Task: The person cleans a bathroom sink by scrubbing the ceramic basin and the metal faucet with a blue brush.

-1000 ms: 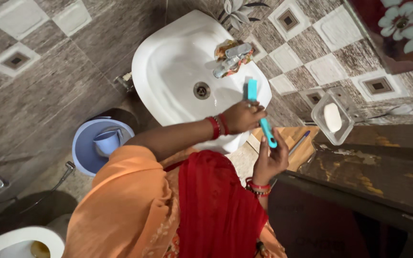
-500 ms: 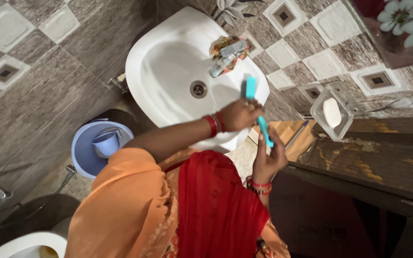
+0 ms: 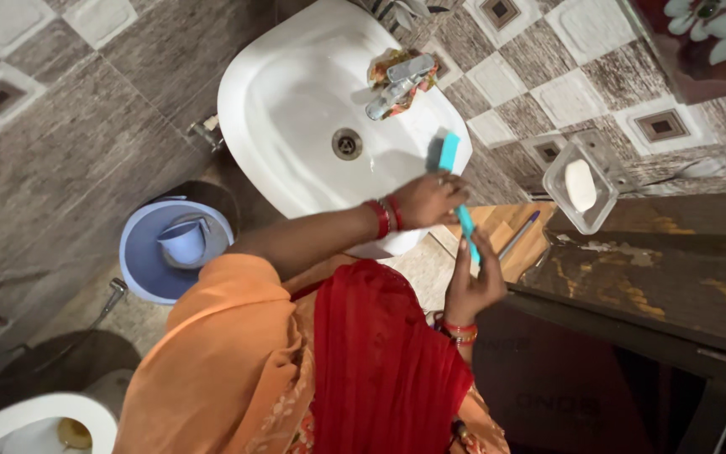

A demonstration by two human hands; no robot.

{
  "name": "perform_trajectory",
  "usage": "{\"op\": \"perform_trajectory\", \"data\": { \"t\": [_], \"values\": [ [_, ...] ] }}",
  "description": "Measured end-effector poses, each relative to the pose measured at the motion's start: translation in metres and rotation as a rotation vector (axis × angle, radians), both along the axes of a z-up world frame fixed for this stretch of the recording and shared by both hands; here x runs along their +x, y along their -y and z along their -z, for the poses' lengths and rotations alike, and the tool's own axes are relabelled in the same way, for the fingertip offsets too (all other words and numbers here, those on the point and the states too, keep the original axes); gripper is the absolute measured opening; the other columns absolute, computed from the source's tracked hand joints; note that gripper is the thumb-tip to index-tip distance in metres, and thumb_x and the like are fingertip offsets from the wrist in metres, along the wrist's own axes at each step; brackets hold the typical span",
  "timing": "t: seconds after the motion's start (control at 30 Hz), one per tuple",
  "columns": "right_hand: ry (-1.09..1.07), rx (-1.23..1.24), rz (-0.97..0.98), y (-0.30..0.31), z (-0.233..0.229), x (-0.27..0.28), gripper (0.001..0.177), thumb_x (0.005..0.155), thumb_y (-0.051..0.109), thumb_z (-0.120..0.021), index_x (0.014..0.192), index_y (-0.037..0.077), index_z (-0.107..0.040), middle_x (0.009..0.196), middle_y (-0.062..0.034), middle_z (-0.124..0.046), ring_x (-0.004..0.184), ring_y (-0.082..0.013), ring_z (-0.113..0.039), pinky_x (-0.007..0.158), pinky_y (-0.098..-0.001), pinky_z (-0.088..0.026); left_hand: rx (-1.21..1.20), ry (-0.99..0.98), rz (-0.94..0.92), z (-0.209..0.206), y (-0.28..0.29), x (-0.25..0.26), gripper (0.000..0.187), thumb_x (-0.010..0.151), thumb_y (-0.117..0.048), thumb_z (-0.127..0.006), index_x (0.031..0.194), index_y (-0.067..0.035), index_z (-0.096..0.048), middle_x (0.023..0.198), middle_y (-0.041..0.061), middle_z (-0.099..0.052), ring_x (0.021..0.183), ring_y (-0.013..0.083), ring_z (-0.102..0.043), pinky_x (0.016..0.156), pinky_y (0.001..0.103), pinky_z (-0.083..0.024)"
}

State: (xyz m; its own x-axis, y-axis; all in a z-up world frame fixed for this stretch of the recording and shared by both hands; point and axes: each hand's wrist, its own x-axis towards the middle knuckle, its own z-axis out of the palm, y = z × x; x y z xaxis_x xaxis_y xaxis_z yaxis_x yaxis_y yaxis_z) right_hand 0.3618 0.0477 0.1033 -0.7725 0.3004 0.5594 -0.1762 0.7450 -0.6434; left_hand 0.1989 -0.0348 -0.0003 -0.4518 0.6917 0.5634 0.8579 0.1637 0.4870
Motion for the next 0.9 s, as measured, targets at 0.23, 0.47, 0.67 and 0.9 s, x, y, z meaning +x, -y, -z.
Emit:
{"op": "perform_trajectory", "data": {
  "t": [0.23, 0.47, 0.67, 0.9],
  "values": [
    [-0.059, -0.092, -0.032, -0.015, 0.014, 0.021, 0.020, 0.103, -0.003, -0.066, 0.122, -0.011, -0.066, 0.124, -0.0241, -0.069, 0.115, -0.0279, -0.070, 0.099, -0.0386, -0.060, -0.035, -0.100, 0.028, -0.017, -0.001, 0.009, 0.050, 0.092, -0.048, -0.066, 0.109, -0.002, -0.064, 0.108, 0.019, -0.068, 0.106, 0.0359, -0.064, 0.098, 0.045, -0.050],
    [-0.176, -0.326, -0.001, -0.051, 0.019, -0.012, 0.024, 0.106, -0.003, -0.061, 0.129, -0.010, -0.061, 0.132, -0.0228, -0.067, 0.110, -0.0261, -0.072, 0.099, -0.0361, -0.062, -0.302, 0.104, -0.030, -0.031, -0.047, -0.023, 0.052, 0.098, -0.057, -0.060, 0.116, -0.008, -0.064, 0.097, 0.018, -0.069, 0.103, 0.0390, -0.064, 0.093, 0.049, -0.049],
    [-0.192, -0.217, -0.041, -0.068, 0.040, 0.006, 0.022, 0.109, -0.003, -0.061, 0.129, -0.011, -0.061, 0.135, -0.0253, -0.064, 0.126, -0.0303, -0.066, 0.107, -0.0401, -0.058, 0.150, -0.116, -0.113, 0.016, -0.078, -0.003, 0.050, 0.089, -0.055, -0.064, 0.110, -0.008, -0.065, 0.110, 0.017, -0.071, 0.111, 0.0399, -0.061, 0.094, 0.049, -0.046],
    [-0.182, -0.205, -0.046, -0.076, 0.025, 0.059, 0.021, 0.099, -0.006, -0.069, 0.119, -0.010, -0.064, 0.116, -0.0246, -0.071, 0.103, -0.0283, -0.073, 0.089, -0.0377, -0.064, -0.149, 0.047, -0.051, -0.016, -0.042, 0.073, 0.043, 0.093, -0.056, -0.065, 0.090, -0.013, -0.063, 0.074, 0.011, -0.063, 0.073, 0.0358, -0.064, 0.074, 0.052, -0.048]
  ]
}}
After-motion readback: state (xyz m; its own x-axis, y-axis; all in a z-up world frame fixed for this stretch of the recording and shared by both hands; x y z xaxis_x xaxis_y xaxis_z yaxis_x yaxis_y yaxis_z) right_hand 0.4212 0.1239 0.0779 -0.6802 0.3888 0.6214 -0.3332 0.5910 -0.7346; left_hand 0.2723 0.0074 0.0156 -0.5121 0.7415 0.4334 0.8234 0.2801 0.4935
